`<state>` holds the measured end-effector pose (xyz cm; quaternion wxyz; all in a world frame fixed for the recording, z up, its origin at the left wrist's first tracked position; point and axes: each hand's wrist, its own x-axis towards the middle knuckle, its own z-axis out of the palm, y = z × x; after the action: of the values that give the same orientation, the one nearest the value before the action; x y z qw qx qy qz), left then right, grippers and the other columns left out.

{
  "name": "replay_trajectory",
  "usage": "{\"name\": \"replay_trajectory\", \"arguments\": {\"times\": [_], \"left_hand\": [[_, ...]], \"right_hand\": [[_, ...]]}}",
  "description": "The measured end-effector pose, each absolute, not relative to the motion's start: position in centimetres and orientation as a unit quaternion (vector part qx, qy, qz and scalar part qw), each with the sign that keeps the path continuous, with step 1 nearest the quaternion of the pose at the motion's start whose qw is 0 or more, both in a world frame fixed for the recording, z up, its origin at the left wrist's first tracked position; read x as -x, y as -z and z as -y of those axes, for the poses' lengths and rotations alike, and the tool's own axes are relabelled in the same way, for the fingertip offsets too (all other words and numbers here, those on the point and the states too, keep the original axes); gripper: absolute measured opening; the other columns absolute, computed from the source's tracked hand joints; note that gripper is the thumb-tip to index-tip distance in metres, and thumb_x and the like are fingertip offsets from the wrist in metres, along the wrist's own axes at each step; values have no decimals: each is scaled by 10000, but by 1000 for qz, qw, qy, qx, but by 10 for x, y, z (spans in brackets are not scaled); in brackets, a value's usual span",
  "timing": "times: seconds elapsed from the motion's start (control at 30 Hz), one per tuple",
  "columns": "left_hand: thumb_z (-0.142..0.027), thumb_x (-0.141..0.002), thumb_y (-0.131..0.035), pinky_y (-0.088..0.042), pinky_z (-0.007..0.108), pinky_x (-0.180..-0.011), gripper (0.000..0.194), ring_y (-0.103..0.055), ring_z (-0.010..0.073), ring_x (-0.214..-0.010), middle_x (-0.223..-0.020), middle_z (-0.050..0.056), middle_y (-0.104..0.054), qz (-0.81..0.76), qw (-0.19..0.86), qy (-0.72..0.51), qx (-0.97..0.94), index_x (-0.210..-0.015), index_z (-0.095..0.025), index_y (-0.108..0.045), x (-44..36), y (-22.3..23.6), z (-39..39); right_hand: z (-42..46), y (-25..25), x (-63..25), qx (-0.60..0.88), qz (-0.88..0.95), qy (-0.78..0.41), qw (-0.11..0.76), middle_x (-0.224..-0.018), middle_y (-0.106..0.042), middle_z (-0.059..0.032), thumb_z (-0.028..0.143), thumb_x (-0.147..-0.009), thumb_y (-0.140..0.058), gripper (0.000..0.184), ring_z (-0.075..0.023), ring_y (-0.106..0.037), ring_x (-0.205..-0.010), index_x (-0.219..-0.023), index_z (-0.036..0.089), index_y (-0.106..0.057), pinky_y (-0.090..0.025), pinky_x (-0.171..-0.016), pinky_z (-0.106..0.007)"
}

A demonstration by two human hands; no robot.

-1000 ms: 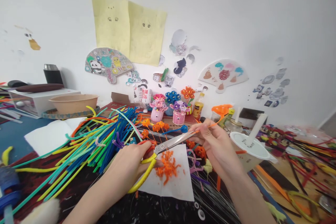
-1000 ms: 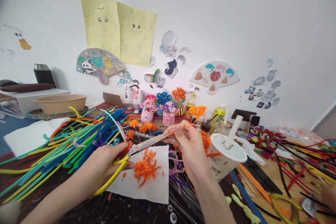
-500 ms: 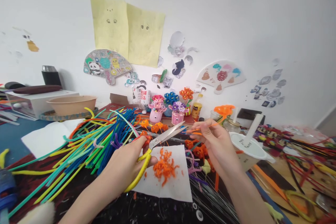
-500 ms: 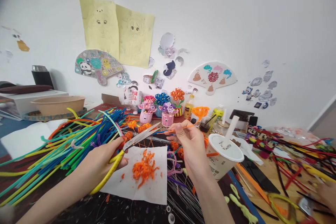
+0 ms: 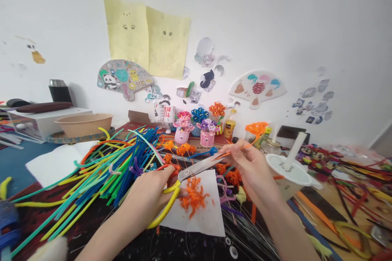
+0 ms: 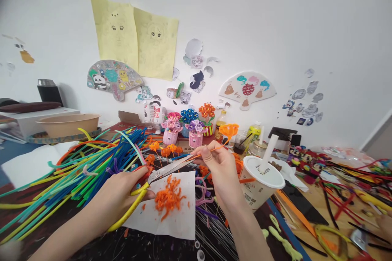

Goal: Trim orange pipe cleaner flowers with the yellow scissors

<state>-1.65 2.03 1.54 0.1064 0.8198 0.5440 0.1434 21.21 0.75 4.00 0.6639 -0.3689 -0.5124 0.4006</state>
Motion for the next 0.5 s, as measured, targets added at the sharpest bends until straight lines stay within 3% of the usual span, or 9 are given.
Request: {"name": "replay_trajectory", "arguments": {"times": [0.5], "left_hand": [[-515,-842,-523,-257,249,-526,283,-616,212,-642,-666,6,-642,-543,86,-130,-825,-785,-239,-541,16,-19,-18]], "right_hand": [[-5,-44,-210,369,510,-397,668,-758,-668,-28,485,-724,-748,341,-178,-629,-735,-638,190,-599,-536,-658,-286]]}}
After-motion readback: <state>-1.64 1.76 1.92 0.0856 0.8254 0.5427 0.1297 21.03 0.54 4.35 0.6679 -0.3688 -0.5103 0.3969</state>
